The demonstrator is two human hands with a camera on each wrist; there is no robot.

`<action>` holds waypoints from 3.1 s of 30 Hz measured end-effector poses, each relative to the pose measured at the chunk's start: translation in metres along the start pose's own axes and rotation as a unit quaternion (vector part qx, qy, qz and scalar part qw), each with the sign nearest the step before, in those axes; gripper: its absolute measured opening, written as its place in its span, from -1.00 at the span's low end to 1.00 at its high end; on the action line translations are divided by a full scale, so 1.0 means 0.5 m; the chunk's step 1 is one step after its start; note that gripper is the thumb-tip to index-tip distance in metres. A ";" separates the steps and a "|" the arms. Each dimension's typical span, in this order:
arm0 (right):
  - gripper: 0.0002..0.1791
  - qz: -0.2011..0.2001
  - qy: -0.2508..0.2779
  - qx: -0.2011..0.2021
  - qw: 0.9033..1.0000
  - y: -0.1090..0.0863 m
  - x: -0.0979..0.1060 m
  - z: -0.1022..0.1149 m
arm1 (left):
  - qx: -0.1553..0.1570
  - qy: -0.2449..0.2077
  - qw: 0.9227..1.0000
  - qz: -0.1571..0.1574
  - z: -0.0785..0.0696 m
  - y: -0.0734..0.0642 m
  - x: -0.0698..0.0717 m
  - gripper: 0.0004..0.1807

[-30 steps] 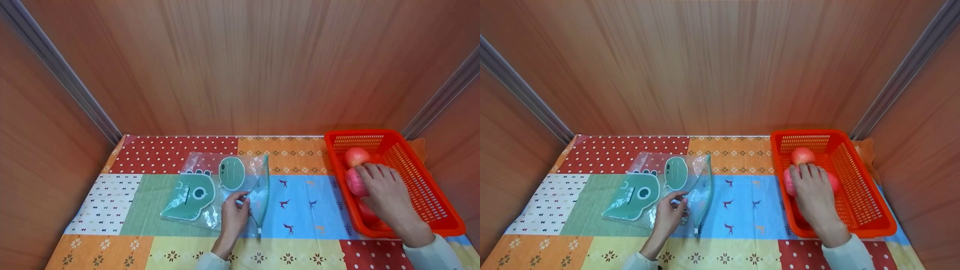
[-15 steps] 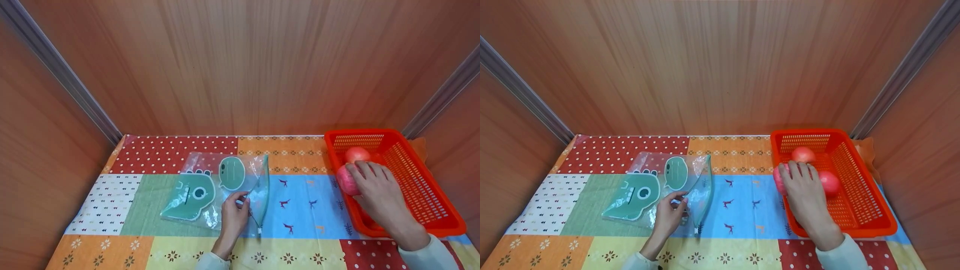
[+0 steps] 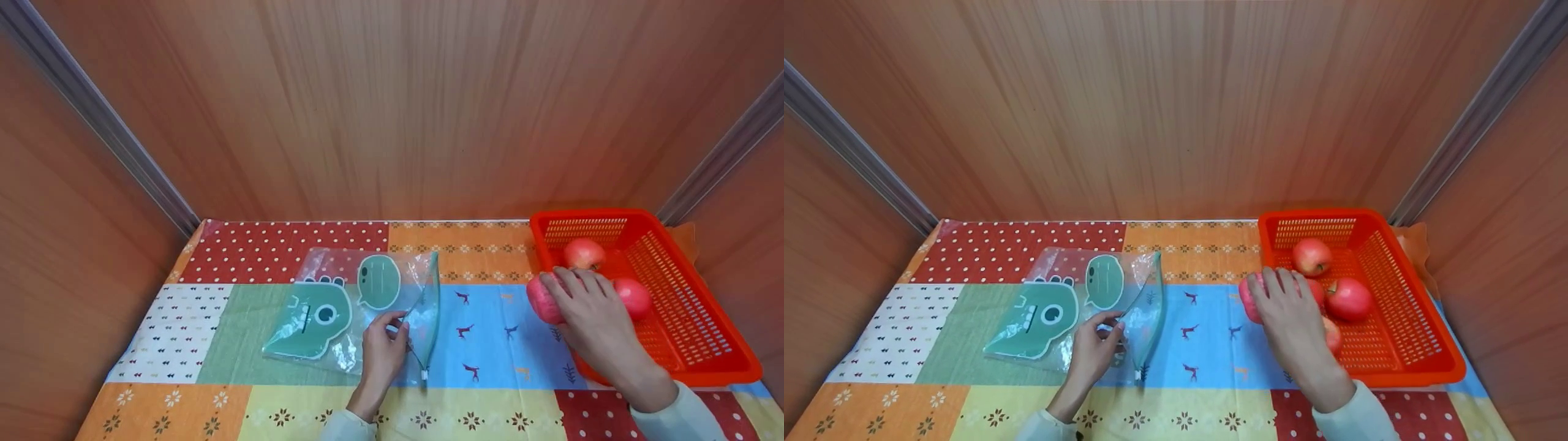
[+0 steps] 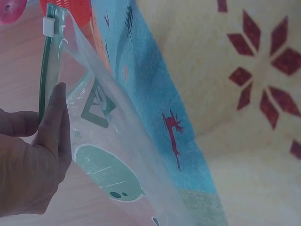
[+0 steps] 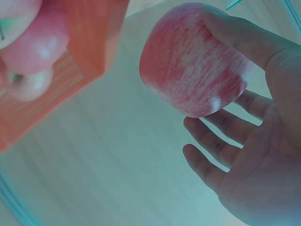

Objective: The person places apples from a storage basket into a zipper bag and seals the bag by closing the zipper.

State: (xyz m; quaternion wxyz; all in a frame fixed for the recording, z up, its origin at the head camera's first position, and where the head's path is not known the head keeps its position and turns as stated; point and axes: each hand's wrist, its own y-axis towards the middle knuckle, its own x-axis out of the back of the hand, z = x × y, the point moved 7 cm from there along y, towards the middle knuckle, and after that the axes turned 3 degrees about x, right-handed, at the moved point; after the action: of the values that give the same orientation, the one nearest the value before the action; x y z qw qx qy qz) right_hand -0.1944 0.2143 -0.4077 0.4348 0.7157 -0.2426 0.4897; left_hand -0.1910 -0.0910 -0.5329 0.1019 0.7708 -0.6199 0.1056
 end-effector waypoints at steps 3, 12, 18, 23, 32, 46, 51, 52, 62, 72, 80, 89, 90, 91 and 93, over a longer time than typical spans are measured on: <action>0.01 -0.020 0.002 0.016 1.000 0.001 -0.005 0.014 | -0.002 0.000 1.000 0.002 0.000 0.003 -0.002 -0.80; -0.03 -0.013 0.019 0.029 0.999 0.008 -0.030 0.051 | -0.006 0.017 1.000 0.003 -0.001 0.016 -0.010 -0.80; 0.02 -0.011 0.025 0.030 0.999 0.010 -0.050 0.073 | -0.028 0.033 0.999 0.003 -0.001 0.024 -0.017 -0.79; 0.00 -0.034 0.034 0.037 0.998 0.009 -0.062 0.091 | -0.033 0.054 0.998 0.008 -0.003 0.029 -0.024 -0.78; 0.02 -0.005 0.066 -0.004 0.998 0.018 -0.093 0.113 | -0.045 0.088 0.995 0.017 -0.010 0.040 -0.040 -0.76; -0.04 -0.002 0.125 -0.044 0.991 0.045 -0.138 0.148 | -0.071 0.090 0.993 0.017 -0.012 0.060 -0.066 -0.80; -0.07 -0.009 0.135 -0.054 0.989 0.054 -0.154 0.160 | -0.066 0.093 0.993 0.023 -0.011 0.063 -0.076 -0.79; -0.07 -0.010 0.136 -0.057 0.989 0.056 -0.157 0.161 | -0.066 0.094 0.993 0.023 -0.011 0.063 -0.077 -0.79; -0.03 -0.012 0.166 -0.090 0.982 0.069 -0.189 0.172 | -0.075 0.101 0.992 0.019 -0.018 0.059 -0.088 -0.79; -0.04 -0.025 0.212 -0.141 0.967 0.079 -0.219 0.186 | -0.064 0.089 0.994 0.022 -0.016 0.051 -0.096 -0.77; -0.02 -0.044 0.242 -0.173 0.954 0.087 -0.236 0.192 | -0.059 0.070 0.996 0.023 -0.018 0.044 -0.093 -0.74; -0.04 -0.055 0.231 -0.180 0.955 0.101 -0.254 0.200 | -0.079 0.073 0.994 -0.002 -0.031 0.036 -0.084 -0.75; -0.04 -0.056 0.231 -0.181 0.954 0.102 -0.256 0.200 | -0.079 0.072 0.994 -0.004 -0.032 0.035 -0.083 -0.75; -0.04 -0.057 0.232 -0.182 0.954 0.103 -0.259 0.201 | -0.078 0.071 0.994 -0.004 -0.032 0.035 -0.083 -0.74; -0.04 -0.057 0.235 -0.185 0.952 0.105 -0.264 0.202 | -0.072 0.068 0.995 -0.004 -0.033 0.034 -0.082 -0.73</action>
State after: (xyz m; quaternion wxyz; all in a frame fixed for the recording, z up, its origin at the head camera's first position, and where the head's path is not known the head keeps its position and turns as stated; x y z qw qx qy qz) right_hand -0.2387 0.0908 -0.5224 0.6314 0.4999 -0.1784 0.5653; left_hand -0.2168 -0.0514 -0.5285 0.1994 0.7547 -0.6147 0.1131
